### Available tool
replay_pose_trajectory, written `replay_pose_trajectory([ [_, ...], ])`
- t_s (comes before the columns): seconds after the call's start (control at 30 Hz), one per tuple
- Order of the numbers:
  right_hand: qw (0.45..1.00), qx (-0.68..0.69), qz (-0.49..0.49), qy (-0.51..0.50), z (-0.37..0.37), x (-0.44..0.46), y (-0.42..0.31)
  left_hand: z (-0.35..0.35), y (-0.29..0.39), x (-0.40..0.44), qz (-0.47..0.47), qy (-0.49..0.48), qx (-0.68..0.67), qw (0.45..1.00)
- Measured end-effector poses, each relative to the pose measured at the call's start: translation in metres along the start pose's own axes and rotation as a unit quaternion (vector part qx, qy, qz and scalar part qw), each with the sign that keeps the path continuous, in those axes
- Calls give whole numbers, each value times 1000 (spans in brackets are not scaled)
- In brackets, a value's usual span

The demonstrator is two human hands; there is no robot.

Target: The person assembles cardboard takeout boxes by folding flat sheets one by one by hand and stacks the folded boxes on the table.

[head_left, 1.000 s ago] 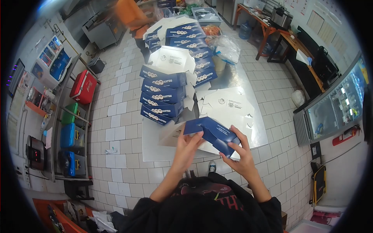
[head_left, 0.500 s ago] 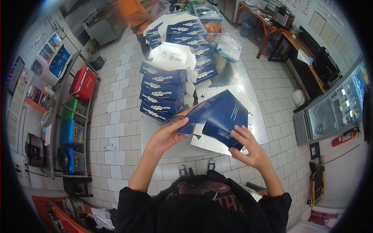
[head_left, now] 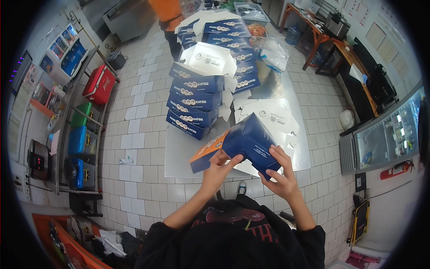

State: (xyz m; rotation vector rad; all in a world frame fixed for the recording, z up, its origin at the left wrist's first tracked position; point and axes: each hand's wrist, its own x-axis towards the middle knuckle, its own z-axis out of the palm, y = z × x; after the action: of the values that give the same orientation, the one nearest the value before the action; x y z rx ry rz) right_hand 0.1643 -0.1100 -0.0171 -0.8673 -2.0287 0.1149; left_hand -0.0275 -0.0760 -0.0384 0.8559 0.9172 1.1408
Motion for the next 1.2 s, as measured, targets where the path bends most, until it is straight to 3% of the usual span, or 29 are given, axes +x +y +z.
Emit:
replay_pose_trajectory([
  [0.1, 998, 28, 26, 41, 24, -2, -5, 8, -4, -7, -37, 1, -73, 997],
  [0.27, 986, 15, 124, 113, 62, -15, -39, -3, 0, -37, -11, 43, -107, 993],
  [0.33, 985, 17, 119, 121, 79, -11, -53, -15, 7, -53, -18, 35, -203, 978],
  [0.37, 977, 60, 159, 126, 92, -10, -59, -28, -3, -57, 31, 68, -45, 996],
  [0.4, 966, 99, 200, 130, 103, -10, -64, -36, -5, -54, 26, 67, -44, 996],
  [0.47, 957, 125, 253, 66, 131, -9, -62, -48, -4, -38, 139, 142, 128, 972],
  [0.53, 937, 188, 292, 41, 149, -18, -48, -60, -7, -17, 133, 172, 198, 956],
  [0.6, 929, 190, 298, -109, 148, -26, -28, -75, -26, 5, 127, 205, 266, 933],
  [0.67, 927, -53, 317, -193, 147, -62, 8, -94, -64, 28, 96, 115, 375, 915],
  [0.7, 894, -206, 324, -229, 144, -80, 27, -93, -76, 32, 86, 82, 365, 924],
  [0.73, 870, -239, 333, -275, 139, -107, 48, -90, -85, 33, 85, 80, 363, 924],
  [0.8, 878, -202, 336, -273, 117, -136, 80, -87, -100, 33, 92, 44, 396, 913],
  [0.87, 914, -93, 271, -286, 98, -144, 96, -93, -113, 32, 105, 24, 414, 904],
  [0.9, 933, -52, 279, -220, 84, -121, 85, -95, -116, 32, 117, 12, 456, 882],
  [0.93, 933, -52, 281, -220, 73, -110, 84, -96, -117, 32, 130, -1, 497, 858],
  [1.0, 887, 48, 428, -165, 54, -95, 85, -94, -113, 29, 176, 14, 517, 837],
  [1.03, 872, -24, 470, -136, 43, -82, 79, -90, -107, 27, 223, 33, 536, 813],
  [1.07, 898, -24, 437, -52, 34, -84, 81, -86, -99, 24, 225, 32, 535, 814],
  [1.13, 925, -52, 375, 32, 15, -78, 75, -74, -78, 15, 34, -24, 342, 939],
  [1.17, 925, -54, 375, 33, 10, -74, 68, -69, -76, 16, 34, -26, 341, 939],
  [1.2, 927, -55, 371, 24, 6, -70, 60, -61, -76, 19, -64, -97, 192, 975],
])
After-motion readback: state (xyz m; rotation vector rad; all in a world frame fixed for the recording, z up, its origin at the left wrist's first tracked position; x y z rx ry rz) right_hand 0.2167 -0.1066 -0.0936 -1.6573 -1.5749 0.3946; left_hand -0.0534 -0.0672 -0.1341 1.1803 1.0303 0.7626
